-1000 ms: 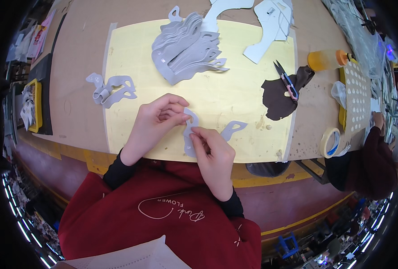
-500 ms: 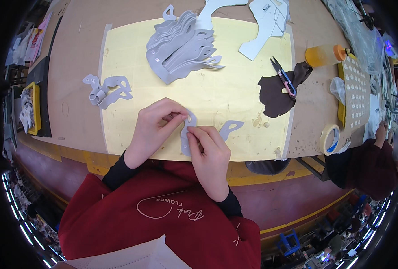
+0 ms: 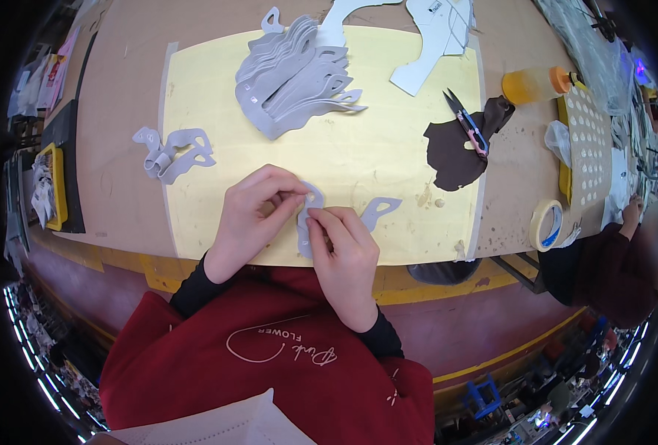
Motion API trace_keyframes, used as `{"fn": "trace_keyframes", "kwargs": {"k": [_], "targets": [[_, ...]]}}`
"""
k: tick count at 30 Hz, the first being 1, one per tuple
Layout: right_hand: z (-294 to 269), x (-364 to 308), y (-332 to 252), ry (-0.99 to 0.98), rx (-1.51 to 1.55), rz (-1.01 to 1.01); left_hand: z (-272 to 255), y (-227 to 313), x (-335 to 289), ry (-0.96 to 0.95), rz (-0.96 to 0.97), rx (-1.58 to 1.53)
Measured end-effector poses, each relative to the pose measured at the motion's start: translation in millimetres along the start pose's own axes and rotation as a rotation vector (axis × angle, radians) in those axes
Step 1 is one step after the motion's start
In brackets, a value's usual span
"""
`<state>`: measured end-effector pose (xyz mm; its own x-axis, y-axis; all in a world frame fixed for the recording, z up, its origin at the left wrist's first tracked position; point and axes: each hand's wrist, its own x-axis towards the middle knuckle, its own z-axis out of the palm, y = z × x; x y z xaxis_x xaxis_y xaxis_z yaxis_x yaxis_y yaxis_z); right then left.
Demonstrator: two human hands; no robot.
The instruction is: The person repeatedly picks up small white circular pieces and attaches them to gray paper cutouts on a yellow work surface. They handle the pieces one at a time, pressing them onto the cutouts and occasionally adjusting their placement.
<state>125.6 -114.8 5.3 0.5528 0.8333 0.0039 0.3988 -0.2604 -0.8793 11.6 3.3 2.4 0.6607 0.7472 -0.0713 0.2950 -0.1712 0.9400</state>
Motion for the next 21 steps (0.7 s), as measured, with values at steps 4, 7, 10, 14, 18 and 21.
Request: {"fn": "trace_keyframes", "kwargs": {"k": [4, 7, 10, 14, 18, 21], "targets": [[-1.0, 1.2, -2.0, -0.017, 0.006, 0.025, 0.7, -0.9, -0.7, -0.001, -0.027, -0.020], [-1.9, 2.2, -3.0, -0.027, 0.010, 0.042, 1.1, -1.8, -0.6, 0.001, -0.034, -0.014], [-1.9, 2.2, -1.8, -0.032, 0.009, 0.040, 1.5, -0.3, -0.4, 0.001, -0.040, -0.007], [-2.4, 2.3, -2.0, -0.034, 0.000, 0.030, 1.6, 1.0, 0.1, 0.004, -0.032, 0.006], [-2.5, 2.3, -1.4, -0.032, -0.012, 0.019, 2.2, 2.2, 0.0, 0.003, -0.038, 0.018], [-1.0, 3.6, -2.4, -0.032, -0.037, 0.006, 1.4, 1.7, 1.2, 0.006, -0.044, 0.008]]}}
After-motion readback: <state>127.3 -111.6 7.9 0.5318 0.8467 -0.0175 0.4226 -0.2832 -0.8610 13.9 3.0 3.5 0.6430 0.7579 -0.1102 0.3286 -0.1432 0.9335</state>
